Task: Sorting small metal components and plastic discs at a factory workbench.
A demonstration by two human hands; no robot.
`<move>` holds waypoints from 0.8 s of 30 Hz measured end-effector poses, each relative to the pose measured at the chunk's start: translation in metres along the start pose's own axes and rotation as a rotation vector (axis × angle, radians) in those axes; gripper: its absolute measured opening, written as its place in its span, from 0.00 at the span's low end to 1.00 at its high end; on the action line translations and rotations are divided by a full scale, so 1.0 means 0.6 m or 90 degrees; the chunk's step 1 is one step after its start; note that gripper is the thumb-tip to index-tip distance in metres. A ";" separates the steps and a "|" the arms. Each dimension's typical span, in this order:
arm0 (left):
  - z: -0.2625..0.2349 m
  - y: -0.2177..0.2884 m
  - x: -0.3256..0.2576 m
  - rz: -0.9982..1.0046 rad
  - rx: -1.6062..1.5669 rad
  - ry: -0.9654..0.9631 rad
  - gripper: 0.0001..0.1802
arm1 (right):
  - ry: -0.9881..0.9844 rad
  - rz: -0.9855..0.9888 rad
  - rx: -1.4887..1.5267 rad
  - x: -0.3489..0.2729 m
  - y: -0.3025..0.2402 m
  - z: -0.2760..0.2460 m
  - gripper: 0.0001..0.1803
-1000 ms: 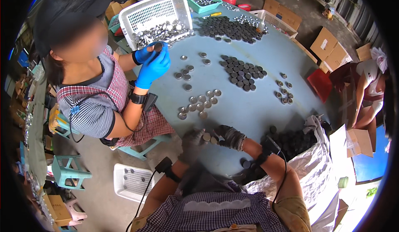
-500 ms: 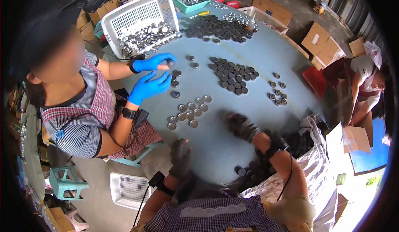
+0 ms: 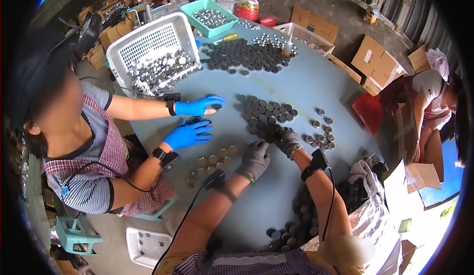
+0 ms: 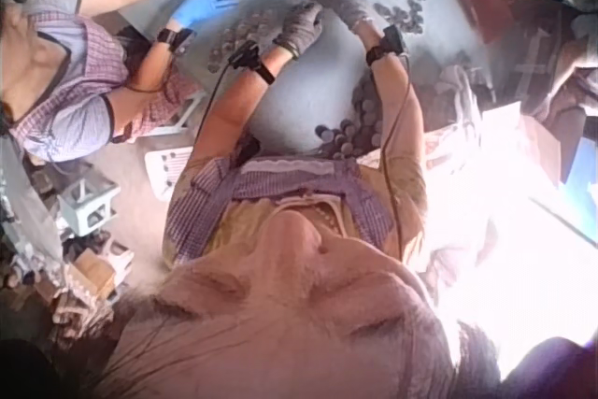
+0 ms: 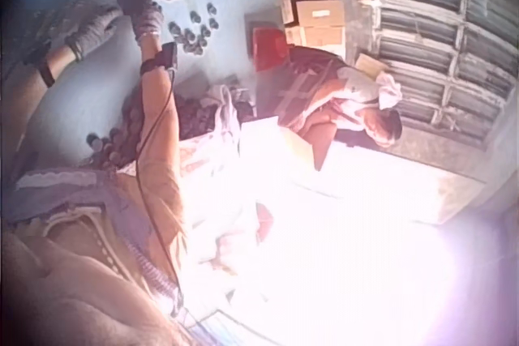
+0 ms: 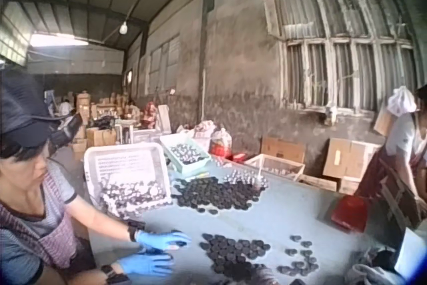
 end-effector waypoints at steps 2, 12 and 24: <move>0.041 -0.023 0.039 0.023 0.107 0.014 0.20 | -0.045 -0.038 0.002 0.006 -0.008 0.010 0.19; 0.046 -0.003 0.018 -0.049 0.224 -0.208 0.15 | -0.173 -0.153 -0.107 -0.079 -0.040 0.014 0.16; -0.097 0.013 -0.365 -0.066 -0.047 -0.032 0.21 | -0.093 -0.234 0.157 -0.236 -0.212 0.043 0.12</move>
Point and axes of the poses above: each hand's wrist, its own x-axis towards the middle knuckle, its own z-axis out of the palm, y = z × x, the point moved 2 cm from there along x, towards the middle knuckle, and after that the axes turned 6 degrees about -y, right-handed, at the moved point
